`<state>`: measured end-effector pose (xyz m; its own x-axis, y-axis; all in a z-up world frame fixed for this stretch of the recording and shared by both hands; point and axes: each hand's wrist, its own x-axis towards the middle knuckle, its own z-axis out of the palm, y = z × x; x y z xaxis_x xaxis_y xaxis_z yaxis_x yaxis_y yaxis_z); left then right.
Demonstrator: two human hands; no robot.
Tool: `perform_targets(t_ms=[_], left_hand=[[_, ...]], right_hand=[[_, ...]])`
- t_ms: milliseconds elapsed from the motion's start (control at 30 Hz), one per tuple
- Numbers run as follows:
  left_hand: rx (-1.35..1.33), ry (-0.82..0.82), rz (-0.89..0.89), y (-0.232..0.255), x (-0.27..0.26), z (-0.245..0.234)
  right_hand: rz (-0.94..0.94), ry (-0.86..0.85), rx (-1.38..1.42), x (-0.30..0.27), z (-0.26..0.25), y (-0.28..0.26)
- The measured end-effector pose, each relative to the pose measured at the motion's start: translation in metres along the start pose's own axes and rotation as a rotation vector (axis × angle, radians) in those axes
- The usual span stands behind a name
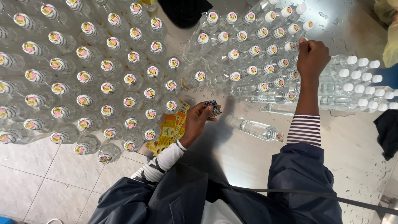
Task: The person applies small circular stickers to the caps of numerous clear plastic bottles arranged on a metal table. They pick up a sticker from a sheet, place it on a bottle cap, and press it down, repeating the process for multiple bottles.
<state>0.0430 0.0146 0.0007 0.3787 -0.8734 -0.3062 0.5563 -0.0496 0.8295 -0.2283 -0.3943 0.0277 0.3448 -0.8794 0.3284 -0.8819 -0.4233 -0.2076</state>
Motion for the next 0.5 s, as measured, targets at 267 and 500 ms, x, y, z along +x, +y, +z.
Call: perform_targets(t_ms=[267, 500], left_hand=[[-0.004, 0.011, -0.024, -0.004, 0.000, -0.001], [0.001, -0.028, 0.022, -0.009, 0.000, 0.006]], right_hand=[[0.020, -0.059, -0.123, -0.007, -0.011, -0.049], [0.115, -0.257, -0.133, -0.004, -0.033, -0.066]])
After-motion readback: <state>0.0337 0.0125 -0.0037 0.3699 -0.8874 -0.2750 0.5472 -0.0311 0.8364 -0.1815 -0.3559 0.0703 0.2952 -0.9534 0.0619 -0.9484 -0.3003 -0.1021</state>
